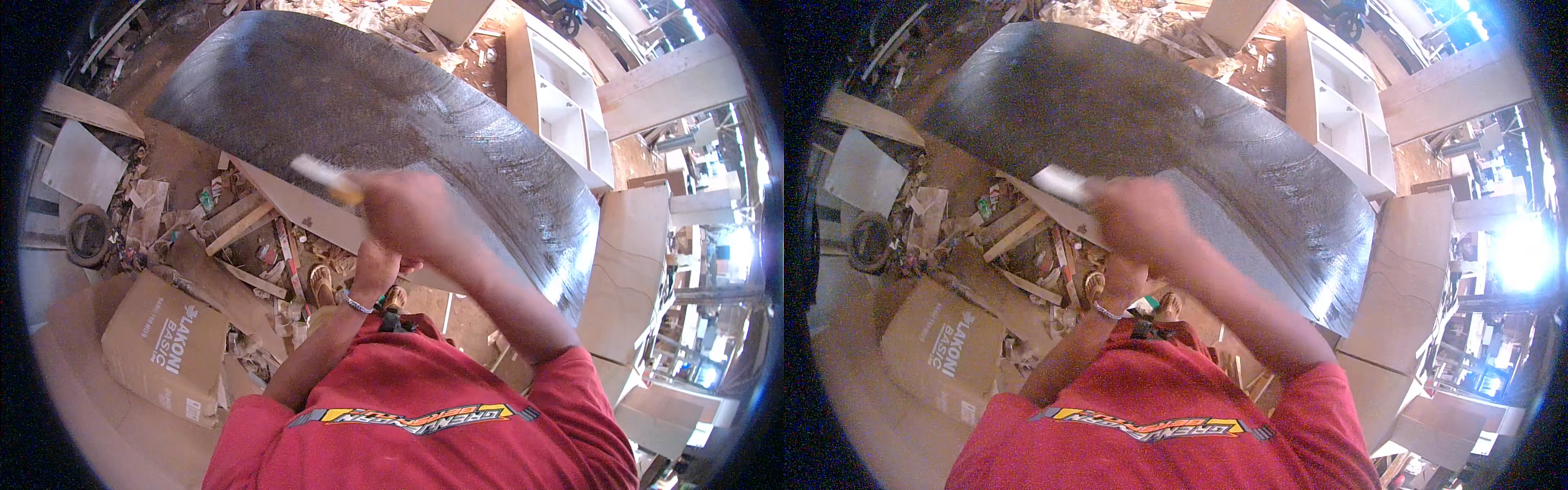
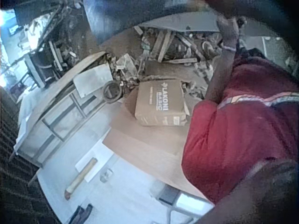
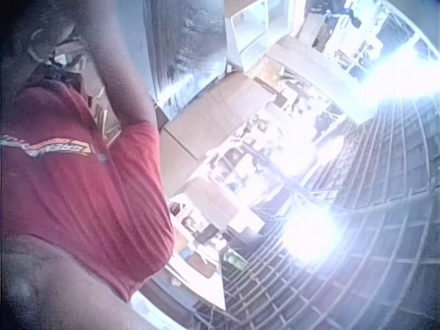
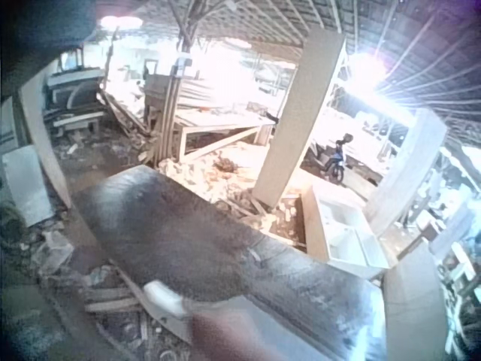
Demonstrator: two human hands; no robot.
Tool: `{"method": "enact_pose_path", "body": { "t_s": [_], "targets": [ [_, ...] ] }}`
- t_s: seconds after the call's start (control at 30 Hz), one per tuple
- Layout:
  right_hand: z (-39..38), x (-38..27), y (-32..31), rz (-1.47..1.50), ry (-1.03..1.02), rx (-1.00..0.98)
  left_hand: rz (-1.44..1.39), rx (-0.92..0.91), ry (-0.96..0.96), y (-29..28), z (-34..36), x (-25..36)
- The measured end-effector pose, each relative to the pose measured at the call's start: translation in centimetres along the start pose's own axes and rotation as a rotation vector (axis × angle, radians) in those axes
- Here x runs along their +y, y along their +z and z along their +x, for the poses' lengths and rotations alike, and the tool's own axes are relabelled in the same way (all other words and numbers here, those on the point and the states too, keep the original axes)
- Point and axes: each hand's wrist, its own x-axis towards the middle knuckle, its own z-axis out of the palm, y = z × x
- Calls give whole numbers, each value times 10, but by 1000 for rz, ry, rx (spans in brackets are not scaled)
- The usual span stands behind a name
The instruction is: The person sands the surface of a wooden cabinet with a power sander, applies liquid glue from a bottle to a laminate sheet, and spreads the glue evenly with a scraper.
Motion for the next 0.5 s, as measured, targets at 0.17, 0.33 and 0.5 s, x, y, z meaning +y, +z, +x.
{"method": "enact_pose_path", "body": {
  "t_s": [0.17,0.33,0.5],
  "targets": [
    [-56,96,18,-271,227,8,-153,75,-205,16,-1,15],
    [-47,108,-30,-192,379,-95,-166,127,-208,13,-8,11],
    [-11,108,3,-220,292,-73,-177,159,-156,31,-6,5]
  ]
}}
